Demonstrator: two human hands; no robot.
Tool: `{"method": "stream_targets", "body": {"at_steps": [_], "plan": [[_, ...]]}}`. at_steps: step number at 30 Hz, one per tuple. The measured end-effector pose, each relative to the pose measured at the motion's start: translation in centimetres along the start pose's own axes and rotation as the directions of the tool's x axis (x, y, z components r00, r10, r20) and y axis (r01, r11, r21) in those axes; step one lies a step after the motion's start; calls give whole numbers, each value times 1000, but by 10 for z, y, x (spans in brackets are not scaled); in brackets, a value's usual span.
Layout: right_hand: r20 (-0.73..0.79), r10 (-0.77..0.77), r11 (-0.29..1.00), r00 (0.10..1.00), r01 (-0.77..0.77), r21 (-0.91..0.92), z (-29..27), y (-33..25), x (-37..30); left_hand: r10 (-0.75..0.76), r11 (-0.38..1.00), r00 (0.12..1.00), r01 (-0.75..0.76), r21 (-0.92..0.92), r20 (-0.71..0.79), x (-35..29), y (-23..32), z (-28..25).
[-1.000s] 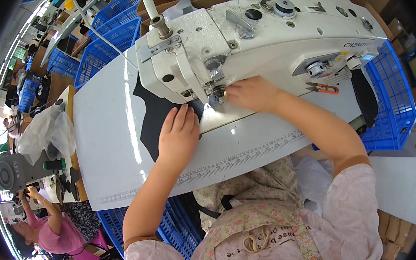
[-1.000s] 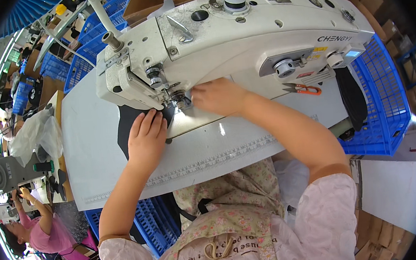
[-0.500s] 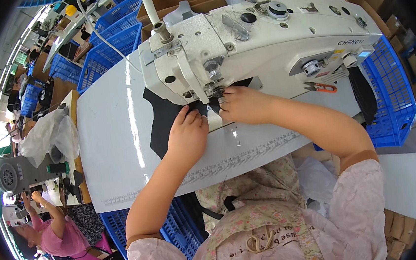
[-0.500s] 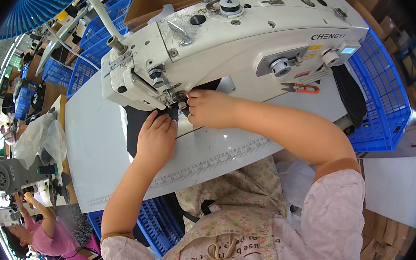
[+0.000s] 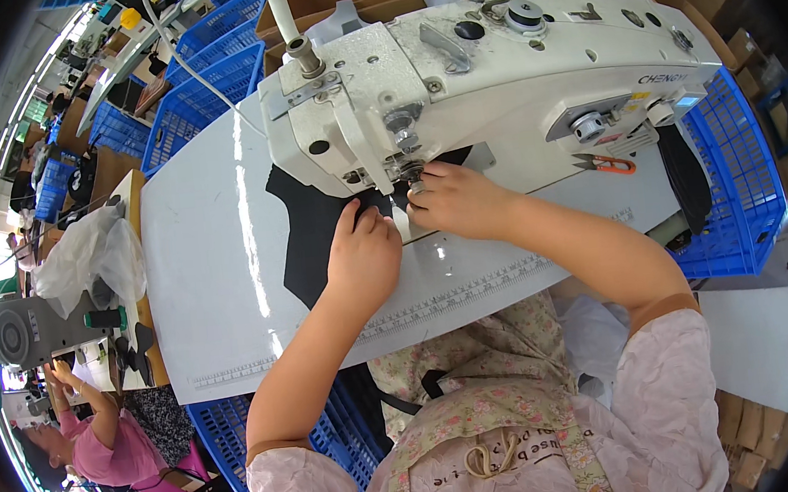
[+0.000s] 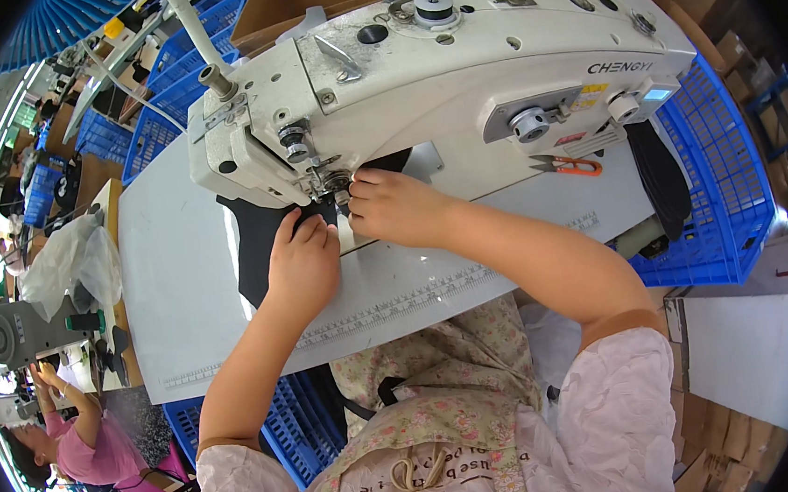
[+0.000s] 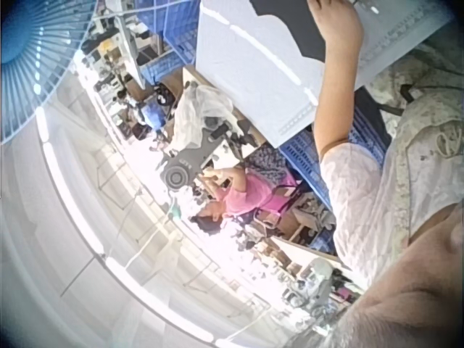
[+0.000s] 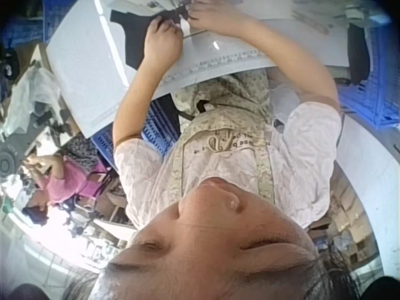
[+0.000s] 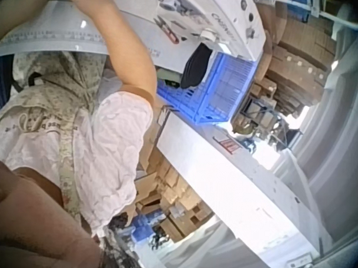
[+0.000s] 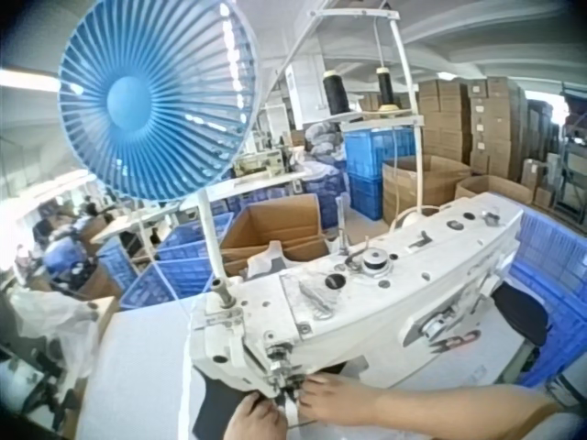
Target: The person sews fabric pieces together using a sewing machine, trims the thread with small scissors, and positions additional fabric pieces under the sewing machine needle.
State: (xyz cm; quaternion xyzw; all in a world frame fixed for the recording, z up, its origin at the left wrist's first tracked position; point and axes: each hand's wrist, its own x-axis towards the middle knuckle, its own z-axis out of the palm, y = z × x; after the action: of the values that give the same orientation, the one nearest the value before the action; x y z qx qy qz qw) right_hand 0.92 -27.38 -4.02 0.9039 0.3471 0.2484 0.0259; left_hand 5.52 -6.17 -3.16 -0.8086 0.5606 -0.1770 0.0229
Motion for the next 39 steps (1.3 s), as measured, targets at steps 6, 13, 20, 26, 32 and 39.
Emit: {"method": "stream_targets", "body": {"at_steps": [6, 13, 20, 26, 32, 39], "plan": [[40, 29, 996, 999, -25, -90, 6, -3, 3, -6, 1000, 999, 7, 25, -40, 2, 0, 13], [-26, 83, 981, 996, -87, -174, 11, -6, 6, -18, 1000, 999, 18, 26, -31, 12, -2, 16], [-34, 115, 973, 993, -120, -198, 20, -8, 8, -74, 997, 997, 75, 27, -29, 16, -1, 17], [-142, 48, 986, 989, -69, -150, 8, 5, -5, -86, 989, 984, 103, 104, -154, -3, 5, 7], [-165, 33, 990, 986, -55, -130, 6, 24, -18, -130, 965, 979, 162, 207, -159, -27, -4, -11], [-64, 96, 989, 993, -103, -107, 14, 24, -21, -53, 982, 998, 58, 178, -34, -17, 2, -22]]}}
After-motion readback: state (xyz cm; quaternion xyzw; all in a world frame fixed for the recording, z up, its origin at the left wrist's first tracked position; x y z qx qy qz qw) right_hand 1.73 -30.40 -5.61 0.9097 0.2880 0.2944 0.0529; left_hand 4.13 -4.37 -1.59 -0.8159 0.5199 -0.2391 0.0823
